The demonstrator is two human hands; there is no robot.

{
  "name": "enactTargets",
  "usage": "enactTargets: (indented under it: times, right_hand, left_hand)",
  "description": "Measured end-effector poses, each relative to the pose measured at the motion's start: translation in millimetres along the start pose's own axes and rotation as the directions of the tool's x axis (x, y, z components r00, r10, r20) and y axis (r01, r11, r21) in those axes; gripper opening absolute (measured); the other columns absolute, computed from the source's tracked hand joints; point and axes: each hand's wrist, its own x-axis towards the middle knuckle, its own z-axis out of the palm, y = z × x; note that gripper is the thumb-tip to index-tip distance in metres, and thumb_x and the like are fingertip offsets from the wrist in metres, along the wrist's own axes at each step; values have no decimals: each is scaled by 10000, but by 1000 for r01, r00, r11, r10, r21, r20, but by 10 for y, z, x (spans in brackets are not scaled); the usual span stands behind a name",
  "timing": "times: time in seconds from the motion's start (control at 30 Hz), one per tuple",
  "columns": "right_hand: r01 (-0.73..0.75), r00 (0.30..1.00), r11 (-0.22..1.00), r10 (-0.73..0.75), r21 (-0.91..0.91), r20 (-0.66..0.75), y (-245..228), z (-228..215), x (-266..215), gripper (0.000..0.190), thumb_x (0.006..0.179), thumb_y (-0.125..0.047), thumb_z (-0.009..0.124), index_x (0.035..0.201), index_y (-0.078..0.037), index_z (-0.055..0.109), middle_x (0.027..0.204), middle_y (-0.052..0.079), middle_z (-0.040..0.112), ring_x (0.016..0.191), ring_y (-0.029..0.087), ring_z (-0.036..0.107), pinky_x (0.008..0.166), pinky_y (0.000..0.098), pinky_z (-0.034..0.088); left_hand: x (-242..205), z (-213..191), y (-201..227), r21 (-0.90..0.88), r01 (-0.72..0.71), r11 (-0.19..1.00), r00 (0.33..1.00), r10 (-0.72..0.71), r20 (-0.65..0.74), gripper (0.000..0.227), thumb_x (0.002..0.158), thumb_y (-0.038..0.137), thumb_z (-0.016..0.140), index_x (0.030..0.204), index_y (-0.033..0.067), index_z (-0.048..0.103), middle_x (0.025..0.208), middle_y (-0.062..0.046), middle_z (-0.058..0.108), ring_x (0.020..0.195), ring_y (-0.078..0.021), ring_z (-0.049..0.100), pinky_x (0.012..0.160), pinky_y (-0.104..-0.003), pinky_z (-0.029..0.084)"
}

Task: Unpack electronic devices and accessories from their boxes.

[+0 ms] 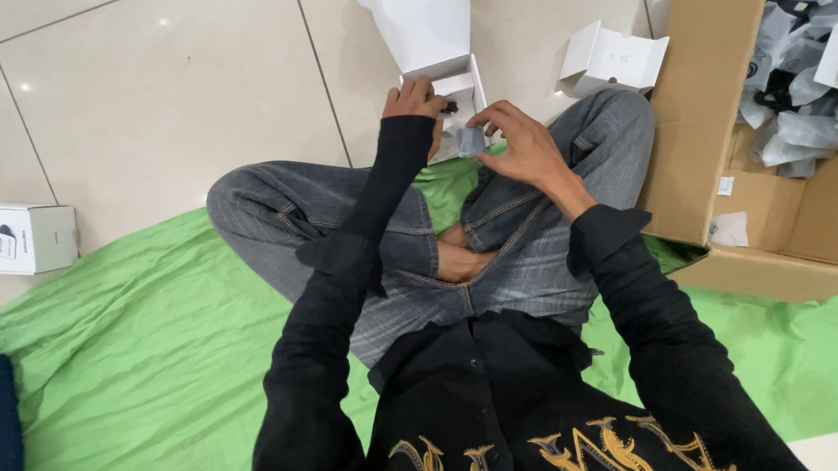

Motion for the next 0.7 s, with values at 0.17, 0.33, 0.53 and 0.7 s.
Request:
enactTargets:
  times: [0.17,0.33,0.53,0.7]
  right_hand:
    - [0,999,998,3,64,-48,109,21,-40,447,755,-108,838,1176,-119,688,1149,53,647,1028,219,685,888,364,560]
    - [24,998,994,-18,110,-58,109,10,-63,453,762,-103,833,1187,-103,678,1161,51,646,1058,216,684,918,359,565]
    - [-36,999,986,37,161,-5,95,-7,-14,454,766,-110,826,1195,-106,679,1157,41,635,1064,206,667,905,351,559]
    - [125,989,984,-134,-131,-64,168,-10,213,451,751,-168,851,1177,-121,711,1164,26,677,1012,268,601,920,403,496]
  left_hand:
    - [133,300,-317,306,-144,941,985,166,-46,241,695,45,706,934,36,684,1059,-154,586,1038,-325,550,862,-421,425]
    - [149,274,-288,392,-152,907,986,166,-1,279,664,49,717,935,8,661,1067,-159,575,1033,-320,540,858,-420,415]
    - [98,81,-138,169,-86,982,996,91,-21,297,686,126,775,936,41,640,1035,-136,556,1014,-316,536,839,-434,393]
    - [129,-83,-184,97,21,995,992,-9,-126,430,757,36,712,1184,68,678,1150,-104,583,1058,-284,543,889,-425,393]
